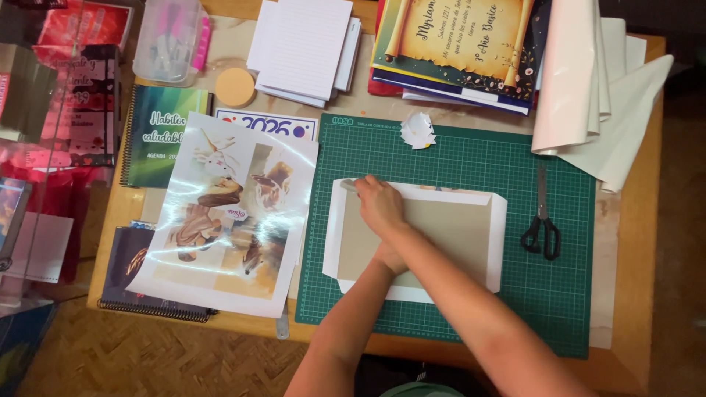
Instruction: The person uses scissors to trim the white border of a printed image on a green cutting mat. They then use a small beige block to rub the surface of the trimmed image, smoothing it down. Finally, they flip the image over to reveal the finished side.
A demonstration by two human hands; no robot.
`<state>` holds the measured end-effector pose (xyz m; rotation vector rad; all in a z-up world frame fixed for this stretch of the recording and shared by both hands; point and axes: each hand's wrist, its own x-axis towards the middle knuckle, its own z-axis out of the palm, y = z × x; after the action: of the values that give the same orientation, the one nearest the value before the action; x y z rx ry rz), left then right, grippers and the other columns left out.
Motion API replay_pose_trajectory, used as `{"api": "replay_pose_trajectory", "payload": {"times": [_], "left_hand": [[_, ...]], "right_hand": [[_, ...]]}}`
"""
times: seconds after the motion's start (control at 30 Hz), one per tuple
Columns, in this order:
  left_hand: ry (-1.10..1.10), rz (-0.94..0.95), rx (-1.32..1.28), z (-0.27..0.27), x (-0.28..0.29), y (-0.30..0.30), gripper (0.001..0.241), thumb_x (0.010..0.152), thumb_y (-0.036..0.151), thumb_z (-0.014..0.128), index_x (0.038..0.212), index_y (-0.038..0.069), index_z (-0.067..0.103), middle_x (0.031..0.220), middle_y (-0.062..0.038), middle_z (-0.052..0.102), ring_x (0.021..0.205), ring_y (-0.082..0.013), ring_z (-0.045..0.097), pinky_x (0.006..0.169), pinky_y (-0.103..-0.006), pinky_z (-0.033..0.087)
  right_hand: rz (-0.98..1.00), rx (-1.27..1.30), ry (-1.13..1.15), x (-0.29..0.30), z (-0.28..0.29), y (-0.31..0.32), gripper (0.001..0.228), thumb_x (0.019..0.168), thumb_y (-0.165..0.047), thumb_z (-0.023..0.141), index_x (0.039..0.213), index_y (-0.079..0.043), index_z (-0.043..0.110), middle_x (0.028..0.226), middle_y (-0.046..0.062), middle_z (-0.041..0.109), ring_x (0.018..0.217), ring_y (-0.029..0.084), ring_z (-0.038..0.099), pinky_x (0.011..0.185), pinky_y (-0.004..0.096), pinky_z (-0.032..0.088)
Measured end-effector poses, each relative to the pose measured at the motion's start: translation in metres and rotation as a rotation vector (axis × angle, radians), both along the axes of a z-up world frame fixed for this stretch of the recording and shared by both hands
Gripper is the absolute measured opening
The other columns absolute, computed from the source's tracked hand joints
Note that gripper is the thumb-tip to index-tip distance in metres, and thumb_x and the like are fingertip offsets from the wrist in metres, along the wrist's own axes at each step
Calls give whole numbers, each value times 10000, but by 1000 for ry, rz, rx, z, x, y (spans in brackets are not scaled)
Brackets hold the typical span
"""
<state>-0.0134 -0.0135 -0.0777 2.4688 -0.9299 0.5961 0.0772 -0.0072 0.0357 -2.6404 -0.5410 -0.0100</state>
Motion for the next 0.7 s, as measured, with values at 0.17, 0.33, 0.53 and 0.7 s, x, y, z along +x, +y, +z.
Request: {"api": "replay_pose_trajectory", "payload": {"times": [0.17,0.33,0.53,0.7], "left_hand": [[19,5,-1,4,-2,3,252,932,400,576,736,242,592,648,27,563,550,-179,594,666,-392,418],[32,0,-9,12,4,5,259,966,425,559,792,238,600,686,20,574,569,-178,611,664,-396,427],[2,1,-18,44,5,10,217,923,345,585,750,215,584,660,6,583,548,-191,628,638,-379,443],[-7,-5,-29,48,4,11,213,909,324,589,731,210,568,650,2,576,538,-193,624,615,-371,435]], "right_hand": [[207,-88,154,3,24,-33,119,941,-193,583,992,-240,680,954,7,658,844,360,700,755,455,576],[-447,-5,538,56,138,-98,305,1001,-263,470,1114,-201,747,1058,117,710,976,406,649,878,531,455],[-97,-464,-262,72,-4,-216,540,891,-204,671,1425,-260,612,1337,39,591,1219,324,547,946,493,454],[104,-149,-68,42,-19,-166,218,902,-300,710,1104,-221,719,1040,-22,625,1108,245,585,959,422,446]]}}
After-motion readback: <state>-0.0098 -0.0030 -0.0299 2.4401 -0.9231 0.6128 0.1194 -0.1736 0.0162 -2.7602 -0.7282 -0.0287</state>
